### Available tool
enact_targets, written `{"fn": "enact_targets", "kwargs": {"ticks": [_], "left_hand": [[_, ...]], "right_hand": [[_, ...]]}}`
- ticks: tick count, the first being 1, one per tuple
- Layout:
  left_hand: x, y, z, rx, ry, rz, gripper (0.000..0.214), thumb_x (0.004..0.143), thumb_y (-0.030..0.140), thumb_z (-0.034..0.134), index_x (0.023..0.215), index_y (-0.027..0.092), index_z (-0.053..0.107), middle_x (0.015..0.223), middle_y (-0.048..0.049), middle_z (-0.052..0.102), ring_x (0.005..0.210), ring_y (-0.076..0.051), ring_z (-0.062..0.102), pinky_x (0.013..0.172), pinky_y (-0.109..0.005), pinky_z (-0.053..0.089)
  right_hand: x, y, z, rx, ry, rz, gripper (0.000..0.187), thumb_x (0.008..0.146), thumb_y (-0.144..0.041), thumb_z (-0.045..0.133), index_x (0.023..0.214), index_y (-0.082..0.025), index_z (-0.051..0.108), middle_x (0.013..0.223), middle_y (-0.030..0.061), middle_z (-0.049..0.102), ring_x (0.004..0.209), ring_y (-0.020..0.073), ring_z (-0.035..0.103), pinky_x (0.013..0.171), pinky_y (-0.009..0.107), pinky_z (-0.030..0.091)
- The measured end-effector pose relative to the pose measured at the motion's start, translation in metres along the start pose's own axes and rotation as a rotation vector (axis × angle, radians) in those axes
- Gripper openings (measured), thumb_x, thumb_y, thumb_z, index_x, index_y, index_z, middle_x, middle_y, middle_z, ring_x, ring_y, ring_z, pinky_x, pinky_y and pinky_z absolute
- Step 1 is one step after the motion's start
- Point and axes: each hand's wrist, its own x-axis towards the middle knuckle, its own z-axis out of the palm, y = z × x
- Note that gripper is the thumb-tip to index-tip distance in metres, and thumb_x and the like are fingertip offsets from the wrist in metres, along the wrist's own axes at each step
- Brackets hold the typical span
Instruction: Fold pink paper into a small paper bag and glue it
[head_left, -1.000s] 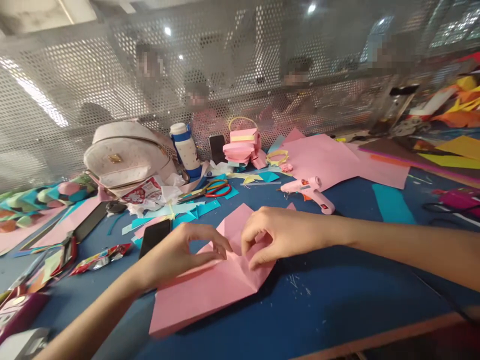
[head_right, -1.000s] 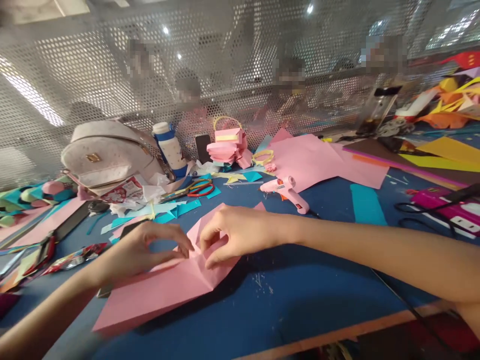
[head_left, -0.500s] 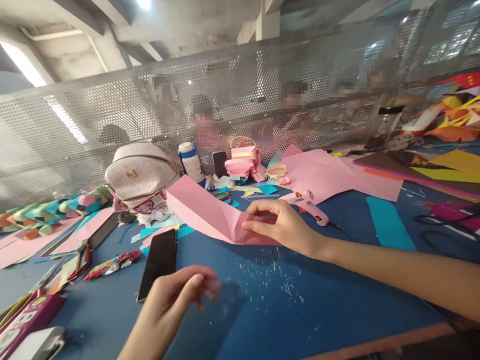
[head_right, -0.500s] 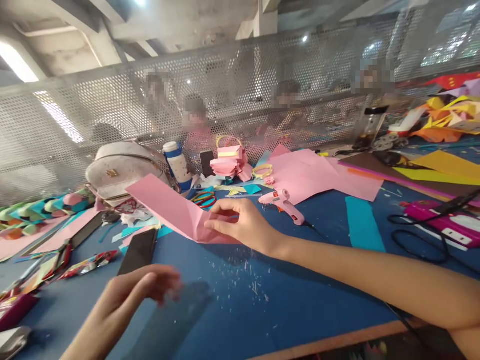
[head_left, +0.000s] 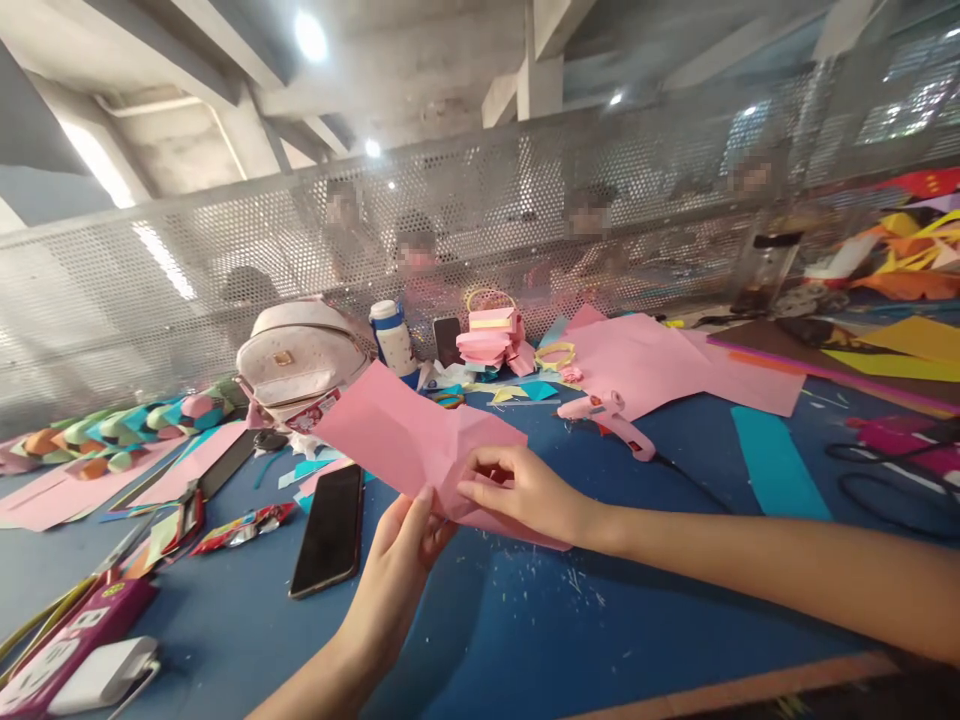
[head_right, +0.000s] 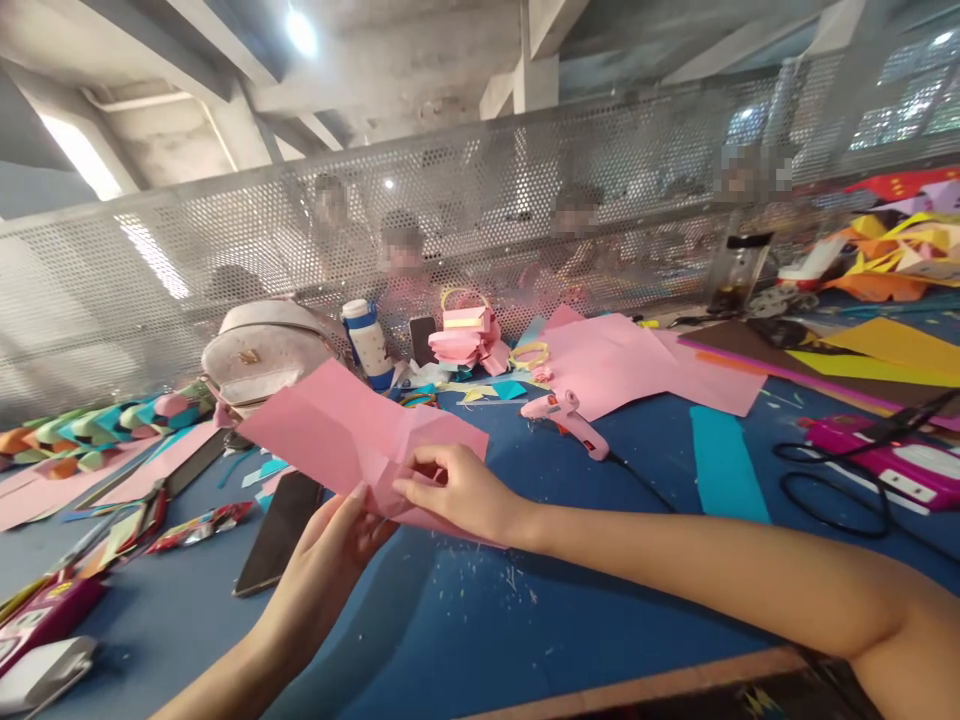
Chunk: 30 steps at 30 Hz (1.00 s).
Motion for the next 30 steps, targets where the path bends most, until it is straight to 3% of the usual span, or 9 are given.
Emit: {"fn": "enact_targets", "kwargs": {"ticks": [8,14,18,24,30], "left_hand": [[0.009,-0.002,-0.022,0.174,0.119,0.017,0.039,0.084,0.051,0.066,0.104,0.018,0.069,0.098,-0.0065,0.074,0.092,-0.023,0.068,0.084,-0.033,0.053],[0.018,0.009,-0.037,0.499,0.123,0.182,0.044,0.087,0.057,0.058,0.071,0.016,0.059,0.066,0.0000,0.058,0.065,-0.014,0.052,0.061,-0.022,0.041],[0.017,0.015,-0.032,0.609,0.050,0.223,0.045,0.091,0.056,0.052,0.067,0.017,0.051,0.064,0.0024,0.050,0.064,-0.012,0.044,0.060,-0.022,0.037],[0.014,0.020,-0.025,0.709,-0.011,0.283,0.045,0.092,0.055,0.049,0.068,0.017,0.050,0.062,0.0042,0.042,0.064,-0.012,0.040,0.060,-0.021,0.036],[0.016,0.017,-0.029,0.755,-0.064,0.281,0.044,0.095,0.053,0.043,0.081,0.015,0.060,0.069,0.0014,0.050,0.072,-0.014,0.044,0.065,-0.022,0.039]], "right_hand": [[0.006,0.001,-0.001,-0.111,-0.029,-0.038,0.015,0.091,-0.027,0.060,0.083,-0.017,0.066,0.079,-0.0003,0.065,0.075,0.0135,0.056,0.069,0.025,0.041],[0.009,-0.006,-0.003,-0.214,-0.010,-0.082,0.015,0.090,-0.028,0.064,0.080,-0.017,0.068,0.074,-0.0020,0.065,0.069,0.0119,0.053,0.065,0.025,0.039],[0.012,-0.009,-0.001,-0.190,-0.003,-0.130,0.011,0.091,-0.026,0.063,0.089,-0.017,0.070,0.084,-0.0001,0.070,0.077,0.0129,0.058,0.072,0.025,0.043],[0.019,-0.013,0.000,-0.211,-0.005,-0.139,0.009,0.089,-0.026,0.066,0.088,-0.017,0.069,0.092,0.0016,0.072,0.085,0.0155,0.062,0.078,0.027,0.045],[0.023,-0.016,-0.003,-0.240,-0.050,-0.130,0.003,0.086,-0.018,0.067,0.085,-0.019,0.070,0.087,-0.0008,0.072,0.080,0.0143,0.061,0.076,0.027,0.046]]}}
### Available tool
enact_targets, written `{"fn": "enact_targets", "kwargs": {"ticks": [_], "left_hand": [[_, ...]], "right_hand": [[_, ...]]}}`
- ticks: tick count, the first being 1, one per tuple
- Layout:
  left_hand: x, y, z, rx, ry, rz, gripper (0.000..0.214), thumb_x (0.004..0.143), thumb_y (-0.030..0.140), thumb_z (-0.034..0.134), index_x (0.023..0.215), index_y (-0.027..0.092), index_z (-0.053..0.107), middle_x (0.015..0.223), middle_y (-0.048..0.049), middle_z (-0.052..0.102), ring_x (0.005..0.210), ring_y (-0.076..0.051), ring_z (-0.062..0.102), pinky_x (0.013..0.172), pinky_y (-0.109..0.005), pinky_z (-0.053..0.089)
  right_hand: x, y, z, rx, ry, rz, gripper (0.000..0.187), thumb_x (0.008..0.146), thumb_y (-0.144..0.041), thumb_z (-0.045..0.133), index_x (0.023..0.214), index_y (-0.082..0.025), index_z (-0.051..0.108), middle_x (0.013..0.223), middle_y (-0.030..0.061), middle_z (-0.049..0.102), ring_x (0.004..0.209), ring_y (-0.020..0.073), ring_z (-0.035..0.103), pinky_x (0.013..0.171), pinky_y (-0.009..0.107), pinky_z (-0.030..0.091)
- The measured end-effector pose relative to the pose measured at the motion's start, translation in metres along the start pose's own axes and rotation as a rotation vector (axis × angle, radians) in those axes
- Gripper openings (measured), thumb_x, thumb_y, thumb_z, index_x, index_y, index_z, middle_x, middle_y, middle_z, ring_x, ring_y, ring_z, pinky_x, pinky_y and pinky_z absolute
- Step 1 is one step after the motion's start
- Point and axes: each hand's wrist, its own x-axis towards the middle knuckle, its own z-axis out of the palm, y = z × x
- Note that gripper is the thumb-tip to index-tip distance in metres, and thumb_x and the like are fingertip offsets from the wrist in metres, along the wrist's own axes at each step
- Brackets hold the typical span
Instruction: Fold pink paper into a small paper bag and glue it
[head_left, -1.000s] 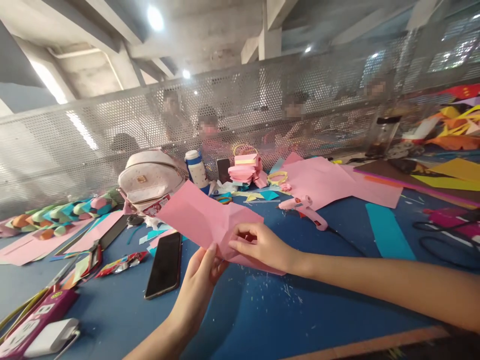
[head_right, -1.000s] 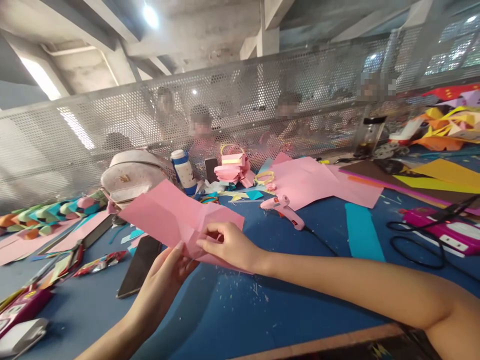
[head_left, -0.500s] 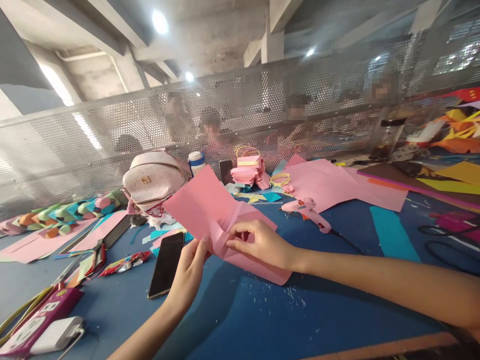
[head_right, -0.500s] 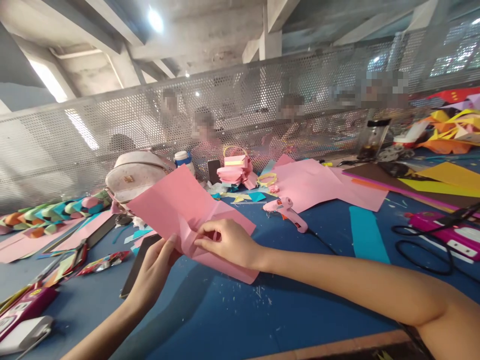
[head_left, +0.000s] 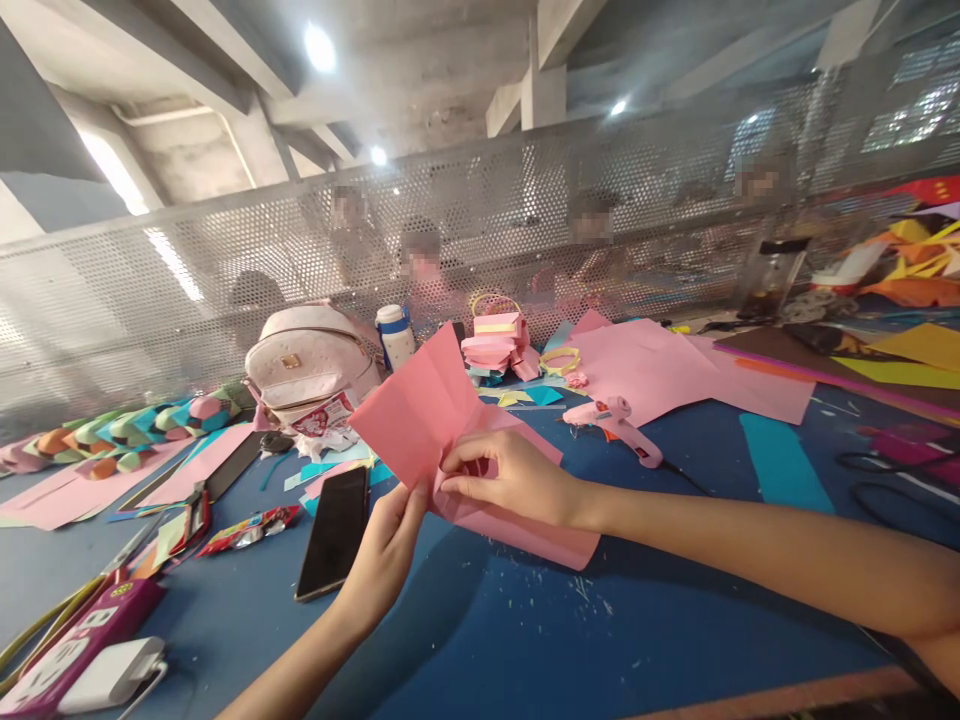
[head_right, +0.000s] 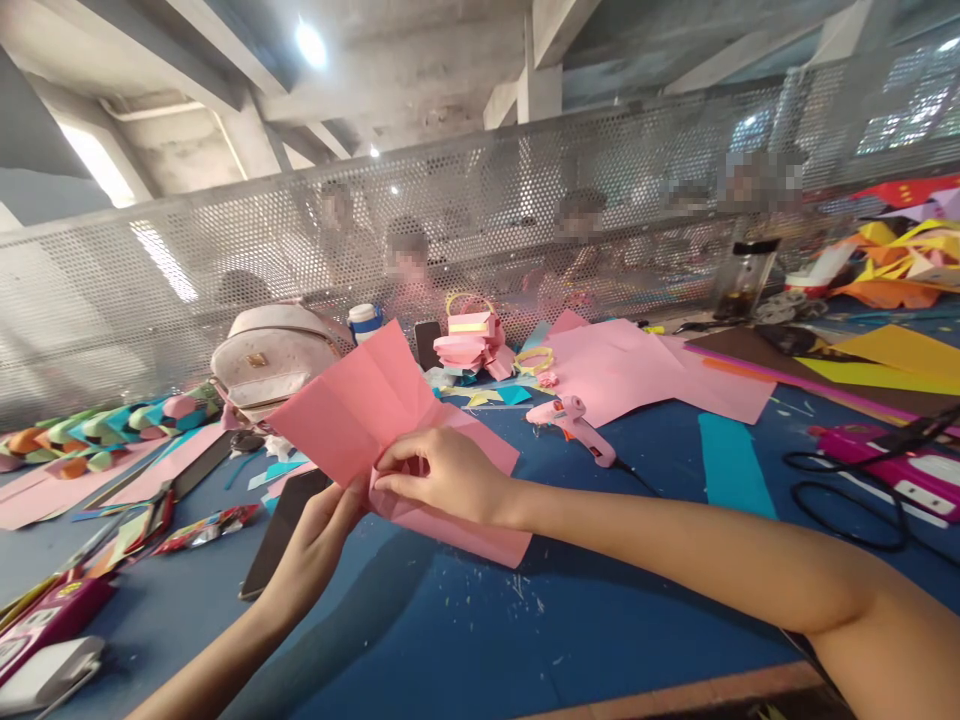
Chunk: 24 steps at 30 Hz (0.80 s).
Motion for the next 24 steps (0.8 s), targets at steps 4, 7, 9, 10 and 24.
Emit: {"fn": "enact_targets", "kwargs": {"ticks": [4,7,9,10,24], "left_hand": [[0.001,-0.006,0.001,0.002,-0.018,-0.001,0.046,0.096,0.054,0.041,0.081,0.014,0.060,0.074,-0.0003,0.054,0.074,-0.015,0.045,0.067,-0.023,0.040],[0.001,-0.010,0.002,0.007,-0.021,0.003,0.044,0.096,0.053,0.043,0.079,0.015,0.058,0.072,0.0001,0.054,0.072,-0.015,0.046,0.067,-0.023,0.040],[0.001,-0.012,0.002,0.011,-0.029,0.008,0.041,0.095,0.052,0.045,0.081,0.015,0.059,0.074,-0.0001,0.056,0.074,-0.015,0.048,0.069,-0.023,0.041],[0.001,-0.012,0.002,0.013,-0.035,0.010,0.041,0.095,0.051,0.045,0.083,0.015,0.060,0.076,-0.0005,0.057,0.076,-0.016,0.050,0.071,-0.023,0.042],[-0.009,-0.019,-0.008,0.019,-0.001,-0.254,0.038,0.089,0.043,0.053,0.118,0.022,0.066,0.129,-0.0051,0.063,0.130,-0.027,0.048,0.109,-0.033,0.035]], "right_hand": [[0.003,0.001,-0.001,0.010,-0.009,-0.031,0.003,0.084,-0.016,0.069,0.083,-0.019,0.069,0.090,0.0000,0.069,0.084,0.0144,0.061,0.076,0.026,0.046],[0.005,0.002,-0.001,0.042,-0.014,-0.102,0.005,0.084,-0.013,0.069,0.083,-0.018,0.067,0.092,-0.0002,0.066,0.087,0.0135,0.061,0.078,0.025,0.046],[0.006,0.002,-0.002,0.037,-0.021,-0.125,0.006,0.084,-0.013,0.069,0.082,-0.018,0.066,0.091,-0.0001,0.066,0.087,0.0133,0.061,0.078,0.025,0.046],[0.006,0.002,-0.002,0.027,-0.026,-0.130,0.007,0.084,-0.013,0.069,0.082,-0.018,0.065,0.092,0.0001,0.066,0.087,0.0135,0.061,0.078,0.025,0.046],[0.006,-0.002,-0.008,-0.089,-0.036,-0.197,0.004,0.084,-0.014,0.067,0.083,-0.018,0.067,0.091,0.0024,0.068,0.087,0.0154,0.060,0.077,0.028,0.047]]}}
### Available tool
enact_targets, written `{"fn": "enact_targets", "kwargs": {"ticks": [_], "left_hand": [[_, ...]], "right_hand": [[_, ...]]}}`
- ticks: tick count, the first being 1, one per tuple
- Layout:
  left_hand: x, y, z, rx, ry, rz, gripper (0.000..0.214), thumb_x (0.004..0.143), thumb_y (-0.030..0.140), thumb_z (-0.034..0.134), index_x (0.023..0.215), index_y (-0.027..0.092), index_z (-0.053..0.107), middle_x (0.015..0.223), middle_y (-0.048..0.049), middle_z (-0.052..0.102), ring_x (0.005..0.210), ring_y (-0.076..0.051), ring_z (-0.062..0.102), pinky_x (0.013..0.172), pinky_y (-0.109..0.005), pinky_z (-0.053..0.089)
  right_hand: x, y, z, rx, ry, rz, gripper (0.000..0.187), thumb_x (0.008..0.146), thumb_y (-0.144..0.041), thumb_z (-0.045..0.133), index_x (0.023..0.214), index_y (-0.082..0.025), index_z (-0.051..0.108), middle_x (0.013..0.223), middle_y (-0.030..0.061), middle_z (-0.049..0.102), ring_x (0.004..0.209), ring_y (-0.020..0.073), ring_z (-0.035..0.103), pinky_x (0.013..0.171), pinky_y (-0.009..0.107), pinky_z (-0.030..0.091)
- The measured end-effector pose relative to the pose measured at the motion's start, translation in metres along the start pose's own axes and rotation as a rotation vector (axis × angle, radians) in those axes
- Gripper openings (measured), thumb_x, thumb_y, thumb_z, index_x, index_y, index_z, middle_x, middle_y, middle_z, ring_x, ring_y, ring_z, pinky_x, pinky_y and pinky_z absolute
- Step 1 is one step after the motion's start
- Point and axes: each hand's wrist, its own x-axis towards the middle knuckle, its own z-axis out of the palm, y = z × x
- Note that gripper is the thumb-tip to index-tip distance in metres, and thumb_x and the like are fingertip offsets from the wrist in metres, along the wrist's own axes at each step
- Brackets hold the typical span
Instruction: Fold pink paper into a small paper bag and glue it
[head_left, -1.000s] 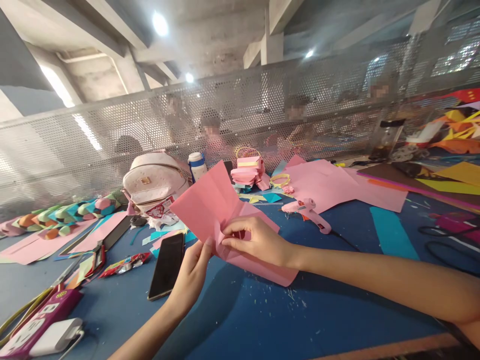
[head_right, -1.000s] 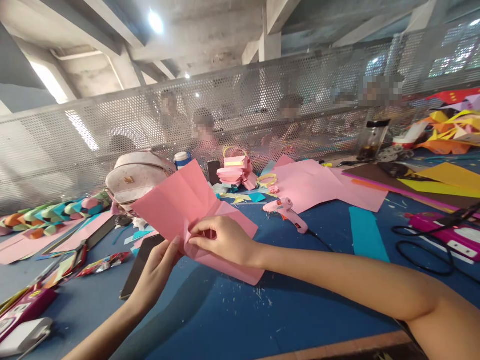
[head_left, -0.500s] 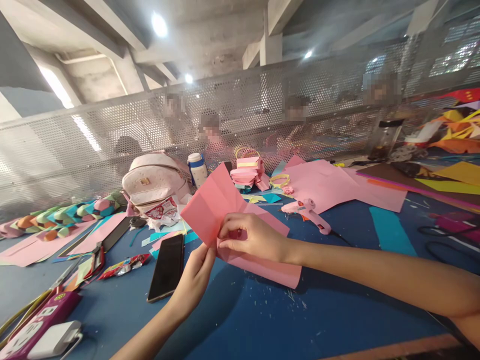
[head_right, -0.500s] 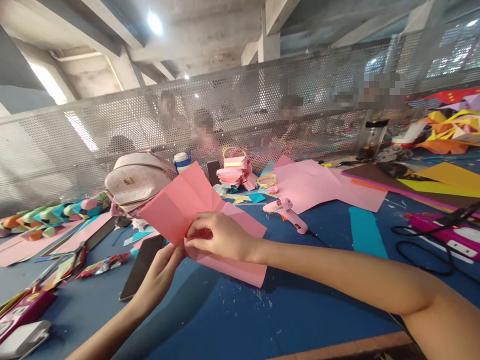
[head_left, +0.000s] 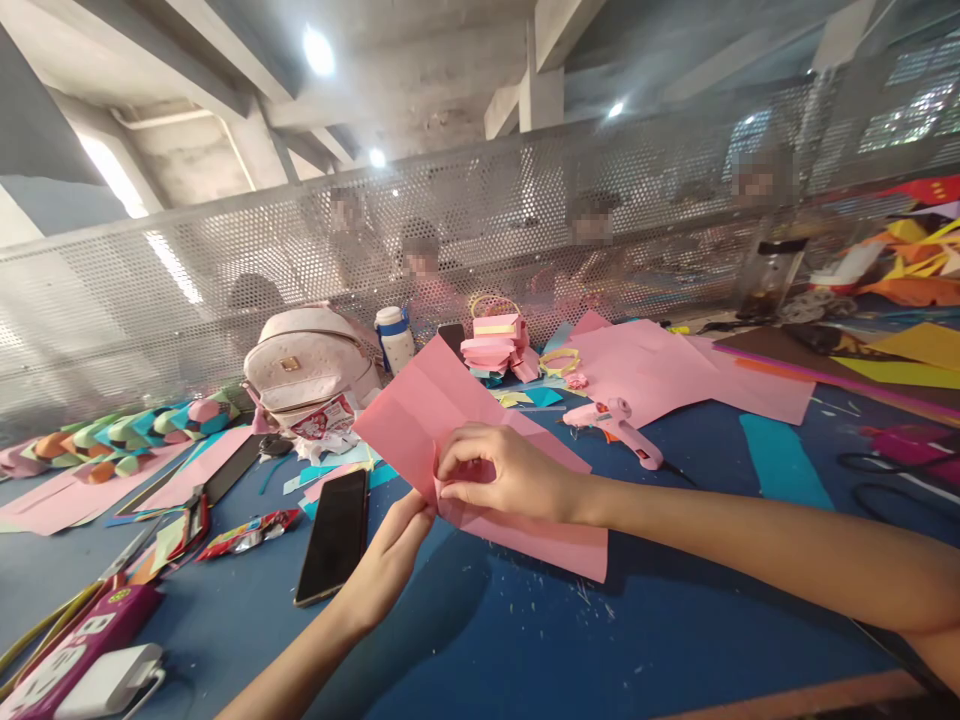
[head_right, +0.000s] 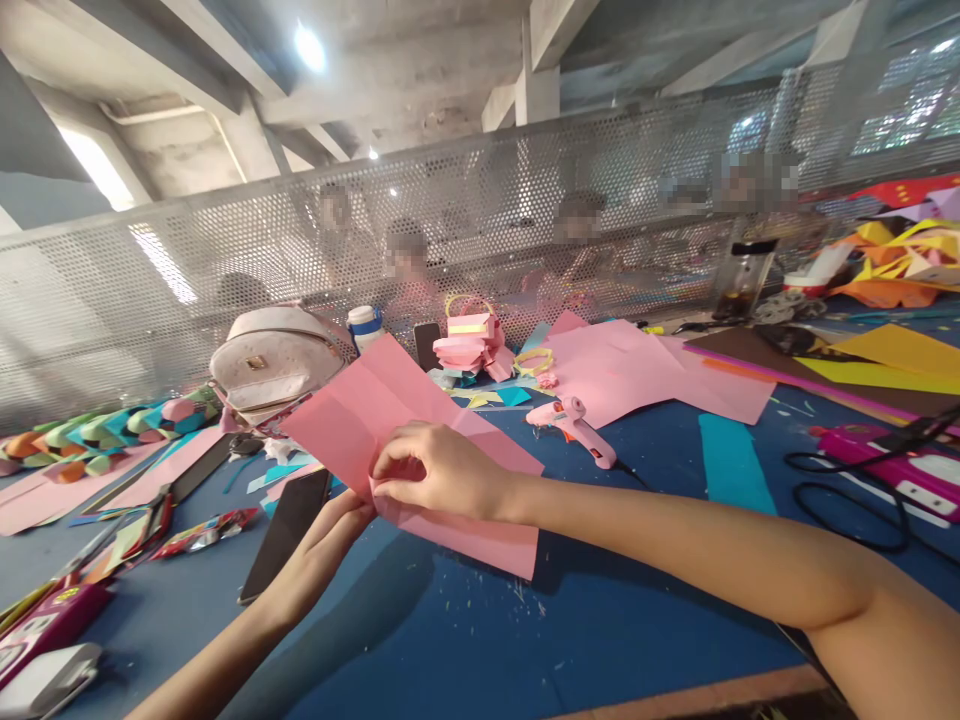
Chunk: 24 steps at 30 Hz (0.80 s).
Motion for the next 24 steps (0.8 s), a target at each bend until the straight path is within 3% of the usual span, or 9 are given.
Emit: {"fn": "enact_targets", "kwargs": {"ticks": [9,16,24], "left_hand": [[0.006,0.020,-0.010,-0.003,-0.245,0.014,0.038,0.090,0.032,0.046,0.121,0.019,0.063,0.129,-0.0059,0.063,0.124,-0.028,0.053,0.108,-0.039,0.037],[0.003,0.023,-0.010,0.053,-0.163,-0.048,0.035,0.087,0.037,0.055,0.115,0.025,0.070,0.131,-0.0041,0.064,0.131,-0.031,0.049,0.108,-0.039,0.040],[0.008,0.029,-0.011,0.093,-0.206,0.071,0.034,0.086,0.040,0.055,0.111,0.023,0.071,0.122,-0.0047,0.068,0.127,-0.029,0.052,0.108,-0.039,0.041]], "right_hand": [[0.003,-0.002,-0.007,-0.087,-0.070,0.057,0.009,0.084,-0.022,0.070,0.093,-0.018,0.071,0.097,0.0031,0.068,0.088,0.0156,0.060,0.075,0.026,0.045],[0.008,0.004,-0.010,-0.167,-0.143,0.042,0.007,0.087,-0.024,0.068,0.088,-0.022,0.074,0.086,0.0010,0.067,0.084,0.0156,0.060,0.072,0.026,0.043],[0.016,-0.007,-0.016,-0.199,-0.244,0.069,0.010,0.085,-0.019,0.067,0.088,-0.022,0.076,0.088,-0.0009,0.074,0.079,0.0144,0.062,0.067,0.026,0.040]]}}
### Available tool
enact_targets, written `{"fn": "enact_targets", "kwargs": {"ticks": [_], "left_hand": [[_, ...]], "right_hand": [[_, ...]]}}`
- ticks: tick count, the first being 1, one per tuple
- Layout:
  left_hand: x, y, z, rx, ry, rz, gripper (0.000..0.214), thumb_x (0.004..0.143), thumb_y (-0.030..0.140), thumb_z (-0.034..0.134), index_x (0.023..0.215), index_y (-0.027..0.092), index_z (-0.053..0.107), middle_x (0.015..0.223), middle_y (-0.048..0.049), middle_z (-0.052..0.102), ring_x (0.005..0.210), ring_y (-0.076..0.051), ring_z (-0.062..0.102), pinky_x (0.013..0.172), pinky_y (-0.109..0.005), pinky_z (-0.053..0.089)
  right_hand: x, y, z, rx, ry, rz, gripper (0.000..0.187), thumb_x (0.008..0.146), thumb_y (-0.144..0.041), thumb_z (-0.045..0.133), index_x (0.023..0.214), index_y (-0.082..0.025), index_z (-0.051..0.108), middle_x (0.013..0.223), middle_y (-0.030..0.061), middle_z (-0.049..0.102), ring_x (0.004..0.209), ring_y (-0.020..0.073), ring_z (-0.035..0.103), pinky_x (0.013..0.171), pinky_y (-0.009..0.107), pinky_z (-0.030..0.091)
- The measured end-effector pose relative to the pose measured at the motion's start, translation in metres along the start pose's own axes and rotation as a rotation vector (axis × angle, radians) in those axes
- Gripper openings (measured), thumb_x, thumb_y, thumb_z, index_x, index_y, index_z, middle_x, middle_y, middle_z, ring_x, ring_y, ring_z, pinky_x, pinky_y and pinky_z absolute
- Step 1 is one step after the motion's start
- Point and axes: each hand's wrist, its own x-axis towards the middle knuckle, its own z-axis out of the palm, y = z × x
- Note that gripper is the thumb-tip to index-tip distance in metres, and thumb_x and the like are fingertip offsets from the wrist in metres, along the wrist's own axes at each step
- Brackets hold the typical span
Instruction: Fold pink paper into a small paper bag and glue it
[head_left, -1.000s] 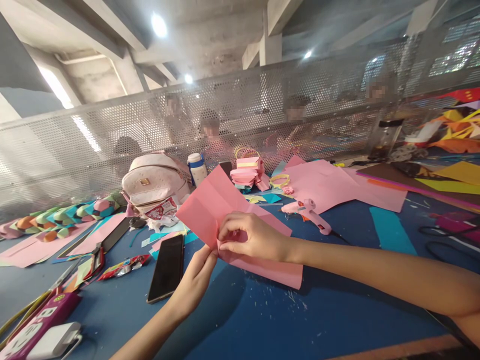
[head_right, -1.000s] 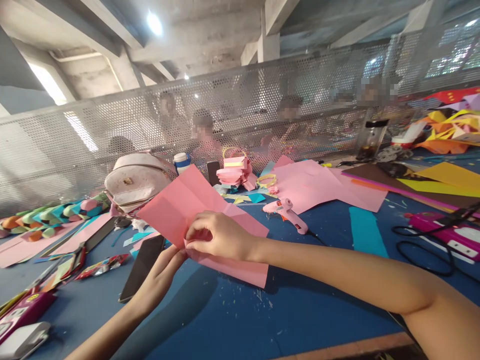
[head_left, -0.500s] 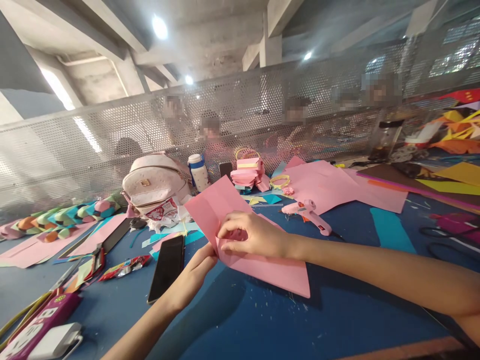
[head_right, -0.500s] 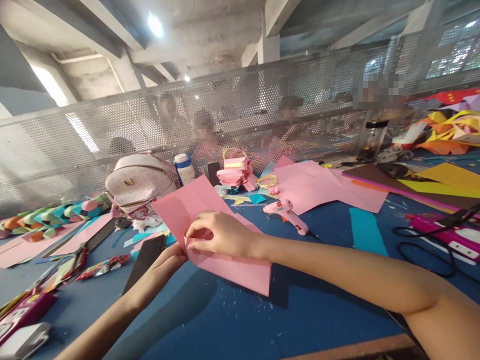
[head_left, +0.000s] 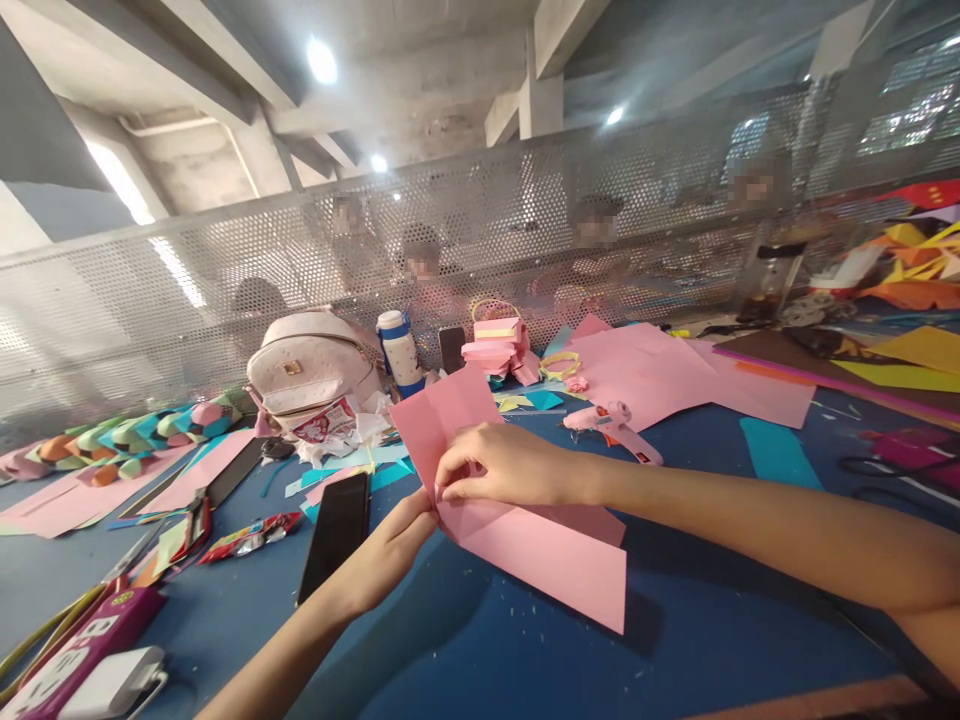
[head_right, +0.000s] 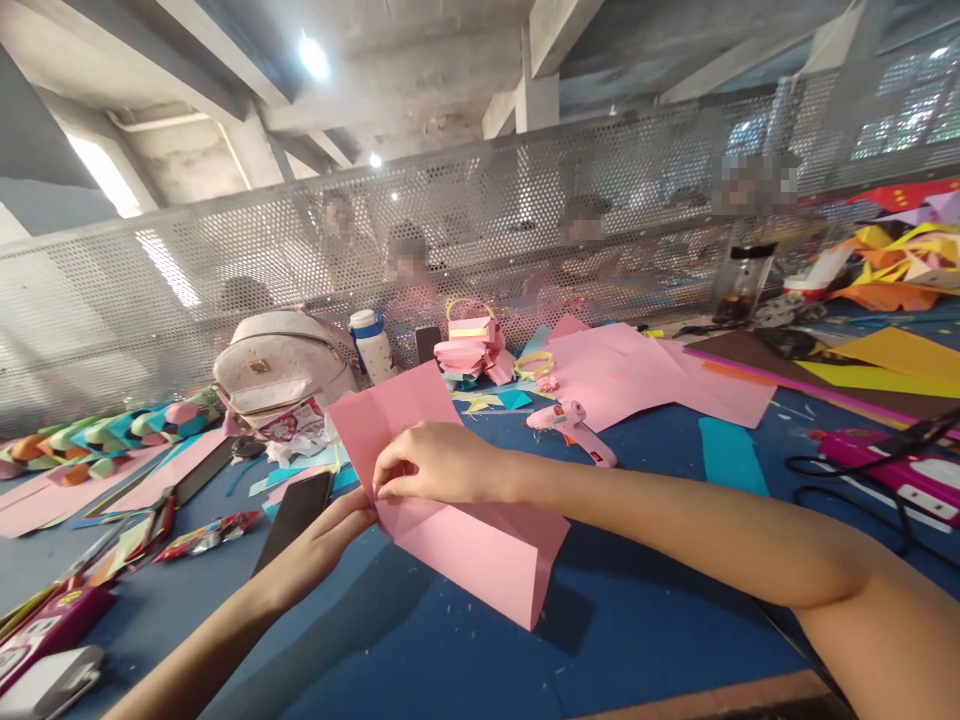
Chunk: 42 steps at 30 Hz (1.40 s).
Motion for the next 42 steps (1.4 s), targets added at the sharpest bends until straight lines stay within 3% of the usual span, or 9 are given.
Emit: {"fn": "enact_targets", "kwargs": {"ticks": [7,14,23,27,32,36,38,40,42], "left_hand": [[0.002,0.017,0.002,0.089,-0.065,0.133,0.026,0.083,0.035,0.046,0.079,0.022,0.068,0.086,-0.0034,0.071,0.087,-0.022,0.063,0.081,-0.029,0.053],[0.001,0.027,0.002,0.194,-0.055,0.151,0.024,0.078,0.031,0.042,0.063,0.021,0.058,0.067,-0.0013,0.063,0.067,-0.019,0.055,0.060,-0.025,0.047],[0.003,0.026,-0.005,0.378,-0.104,0.139,0.020,0.077,0.031,0.038,0.060,0.022,0.044,0.063,0.0003,0.053,0.062,-0.017,0.047,0.058,-0.027,0.037],[0.003,0.032,-0.005,0.466,-0.118,0.159,0.019,0.078,0.030,0.035,0.060,0.023,0.037,0.063,0.0008,0.047,0.061,-0.017,0.043,0.058,-0.028,0.033],[0.000,0.045,-0.010,0.556,-0.130,0.217,0.015,0.077,0.027,0.036,0.063,0.023,0.035,0.072,-0.0010,0.051,0.065,-0.017,0.043,0.063,-0.030,0.034],[0.002,0.053,-0.015,0.765,-0.125,0.297,0.016,0.080,0.026,0.033,0.064,0.023,0.032,0.071,-0.0032,0.052,0.065,-0.019,0.046,0.063,-0.031,0.034],[0.004,0.058,-0.018,0.853,-0.108,0.331,0.017,0.080,0.026,0.034,0.064,0.023,0.030,0.069,-0.0039,0.051,0.064,-0.019,0.045,0.062,-0.033,0.034],[0.007,0.064,-0.020,0.892,-0.088,0.360,0.017,0.080,0.024,0.036,0.064,0.023,0.031,0.069,-0.0046,0.052,0.063,-0.020,0.046,0.062,-0.033,0.034],[0.009,0.070,-0.022,0.905,-0.071,0.419,0.017,0.082,0.021,0.036,0.066,0.022,0.040,0.073,-0.0056,0.056,0.067,-0.021,0.052,0.064,-0.033,0.038]], "right_hand": [[0.007,-0.010,-0.008,0.076,-0.006,0.109,0.005,0.077,-0.014,0.073,0.079,-0.018,0.075,0.076,-0.0008,0.073,0.068,0.0123,0.063,0.061,0.023,0.040],[0.010,-0.012,-0.007,0.011,-0.024,0.148,0.002,0.077,-0.019,0.073,0.077,-0.020,0.074,0.077,-0.0010,0.073,0.070,0.0130,0.062,0.056,0.023,0.036],[0.010,-0.014,-0.008,-0.026,-0.046,0.074,0.003,0.079,-0.018,0.071,0.077,-0.020,0.071,0.073,-0.0030,0.069,0.069,0.0114,0.060,0.056,0.023,0.033],[0.008,-0.014,-0.007,-0.059,-0.006,0.054,0.003,0.080,-0.020,0.072,0.079,-0.020,0.069,0.076,-0.0032,0.069,0.070,0.0116,0.060,0.057,0.023,0.034],[0.004,-0.022,-0.012,-0.083,0.044,0.025,0.006,0.080,-0.018,0.071,0.079,-0.019,0.065,0.076,-0.0025,0.066,0.069,0.0113,0.059,0.056,0.023,0.034],[0.001,-0.029,-0.018,-0.132,0.091,-0.053,0.014,0.085,-0.018,0.071,0.097,-0.021,0.066,0.079,-0.0035,0.065,0.072,0.0111,0.058,0.059,0.023,0.036],[0.000,-0.031,-0.022,-0.246,0.144,-0.138,0.014,0.088,-0.022,0.069,0.102,-0.021,0.066,0.083,-0.0016,0.064,0.078,0.0128,0.056,0.064,0.025,0.039],[-0.002,-0.034,-0.026,-0.449,0.229,-0.224,0.010,0.091,-0.029,0.066,0.092,-0.019,0.067,0.091,0.0030,0.061,0.085,0.0161,0.053,0.070,0.028,0.040],[-0.004,-0.038,-0.029,-0.650,0.339,-0.275,0.021,0.093,-0.033,0.063,0.080,-0.018,0.066,0.096,0.0065,0.059,0.091,0.0197,0.051,0.077,0.033,0.040]]}}
